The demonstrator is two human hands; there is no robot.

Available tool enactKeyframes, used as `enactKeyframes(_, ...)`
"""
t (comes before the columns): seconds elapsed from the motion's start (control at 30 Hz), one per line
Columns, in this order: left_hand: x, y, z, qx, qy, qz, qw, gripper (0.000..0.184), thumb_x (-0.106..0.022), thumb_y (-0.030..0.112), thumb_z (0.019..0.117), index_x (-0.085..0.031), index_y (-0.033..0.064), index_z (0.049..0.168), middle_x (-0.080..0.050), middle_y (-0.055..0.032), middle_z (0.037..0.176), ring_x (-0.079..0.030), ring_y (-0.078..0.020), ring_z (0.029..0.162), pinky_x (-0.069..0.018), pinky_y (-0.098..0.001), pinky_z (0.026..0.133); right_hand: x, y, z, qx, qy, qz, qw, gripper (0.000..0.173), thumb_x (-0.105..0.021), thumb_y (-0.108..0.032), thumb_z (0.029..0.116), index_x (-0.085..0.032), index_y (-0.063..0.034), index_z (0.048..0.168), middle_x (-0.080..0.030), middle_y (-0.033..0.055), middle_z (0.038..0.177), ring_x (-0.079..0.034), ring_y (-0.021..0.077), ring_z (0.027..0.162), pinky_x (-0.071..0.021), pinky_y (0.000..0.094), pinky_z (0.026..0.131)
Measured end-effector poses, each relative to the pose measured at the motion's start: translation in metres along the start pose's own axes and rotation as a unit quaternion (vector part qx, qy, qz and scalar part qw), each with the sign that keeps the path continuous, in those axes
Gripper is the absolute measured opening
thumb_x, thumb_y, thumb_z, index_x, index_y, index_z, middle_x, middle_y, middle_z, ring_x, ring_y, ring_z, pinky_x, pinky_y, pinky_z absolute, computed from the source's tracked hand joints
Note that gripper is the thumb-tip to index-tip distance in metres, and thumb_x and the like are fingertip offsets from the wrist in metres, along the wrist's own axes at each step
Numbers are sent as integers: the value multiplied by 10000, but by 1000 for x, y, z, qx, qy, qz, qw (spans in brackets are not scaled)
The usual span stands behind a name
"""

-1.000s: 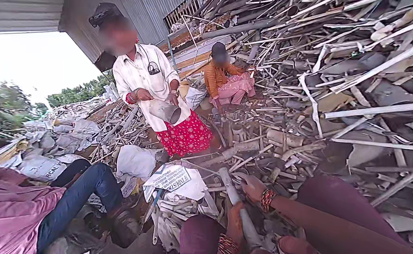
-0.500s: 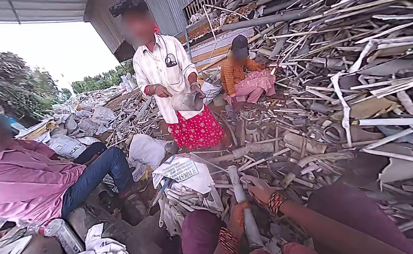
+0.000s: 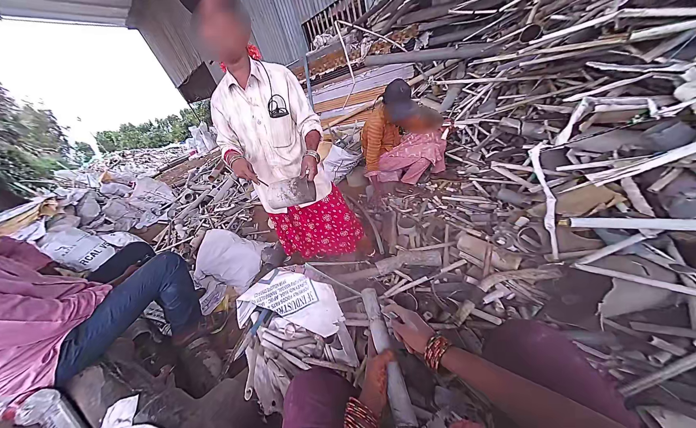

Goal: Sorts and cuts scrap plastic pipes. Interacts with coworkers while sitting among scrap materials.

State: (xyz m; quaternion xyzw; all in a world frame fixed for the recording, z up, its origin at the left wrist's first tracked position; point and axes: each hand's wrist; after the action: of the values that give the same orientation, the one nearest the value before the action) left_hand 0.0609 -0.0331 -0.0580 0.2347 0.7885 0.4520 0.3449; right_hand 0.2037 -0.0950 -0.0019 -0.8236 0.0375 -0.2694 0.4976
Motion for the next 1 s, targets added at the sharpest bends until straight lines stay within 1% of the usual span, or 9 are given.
enactKeyframes(0.03,1,0,0,2,-2,0,1000,792,-583,7,844,-211,25,1543,-584,-163,1110,-614,-149,827,-541,-311,722,0,0,0,0,1,-4,1000,387,-442,-131,1092,-500,-78,1470,-630,150,898,-560,203,615,-503,370,616)
enactKeyframes(0.13,-1,2,-2,11,8,11,1000,719,-580,0,866,-261,20,1510,-598,-134,1008,-611,-140,759,-540,-307,683,0,1,-1,15,4,-7,1000,382,-442,-123,1089,-506,-52,1460,-646,176,947,-585,224,652,-514,387,644)
enactKeyframes(0.23,-1,-2,3,17,4,8,1000,730,-567,-3,867,-238,37,1518,-592,-129,971,-609,-152,723,-544,-318,654,0,3,-1,19,8,-10,1000,377,-444,-133,1093,-512,-54,1455,-669,190,993,-608,234,671,-523,391,649)
enactKeyframes(0.4,-1,-3,1,17,-2,13,1000,718,-570,15,872,-252,50,1515,-600,-122,959,-616,-146,719,-549,-317,655,2,1,-5,6,6,-21,1000,388,-447,-136,1090,-507,-72,1468,-662,189,977,-602,235,664,-520,394,651)
enactKeyframes(0.5,-1,-2,-1,8,-11,15,1000,769,-563,21,869,-195,47,1545,-582,-146,1035,-604,-157,763,-540,-327,682,3,1,-6,2,1,-30,1000,395,-443,-140,1091,-495,-76,1477,-658,186,956,-601,240,663,-520,400,662)
enactKeyframes(0.83,-3,-4,-1,5,-8,16,1000,763,-589,2,831,-245,26,1512,-596,-140,1017,-616,-149,753,-548,-314,671,4,1,-10,6,0,-47,999,395,-454,-136,1087,-497,-67,1473,-663,211,976,-628,281,706,-536,438,713)
enactKeyframes(0.93,-3,-5,-1,10,-1,17,1000,729,-561,-8,859,-243,28,1514,-587,-145,1014,-604,-159,752,-541,-326,670,6,3,-6,9,-13,-74,997,403,-465,-136,1082,-503,-60,1476,-671,240,1029,-654,323,778,-538,476,766)
enactKeyframes(0.97,-2,-6,-2,13,8,14,1000,713,-553,-16,867,-250,26,1511,-585,-149,1010,-602,-165,751,-539,-331,668,8,3,-2,-6,-19,-74,997,429,-479,-133,1075,-487,-60,1498,-675,254,1084,-668,343,843,-537,494,815)
enactKeyframes(1.0,-2,-8,-2,17,18,10,1000,692,-547,-24,878,-256,21,1504,-580,-152,1009,-599,-169,757,-538,-336,669,10,0,3,-31,-14,-59,998,469,-492,-135,1066,-452,-70,1529,-678,240,1111,-666,323,861,-536,478,821)
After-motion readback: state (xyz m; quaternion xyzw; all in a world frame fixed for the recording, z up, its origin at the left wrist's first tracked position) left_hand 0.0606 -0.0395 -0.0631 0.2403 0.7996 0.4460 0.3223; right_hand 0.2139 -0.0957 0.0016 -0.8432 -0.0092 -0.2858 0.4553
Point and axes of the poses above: each hand's wrist, its own z-axis towards the middle knuckle, its own x-axis out of the back of the hand, y = z × x
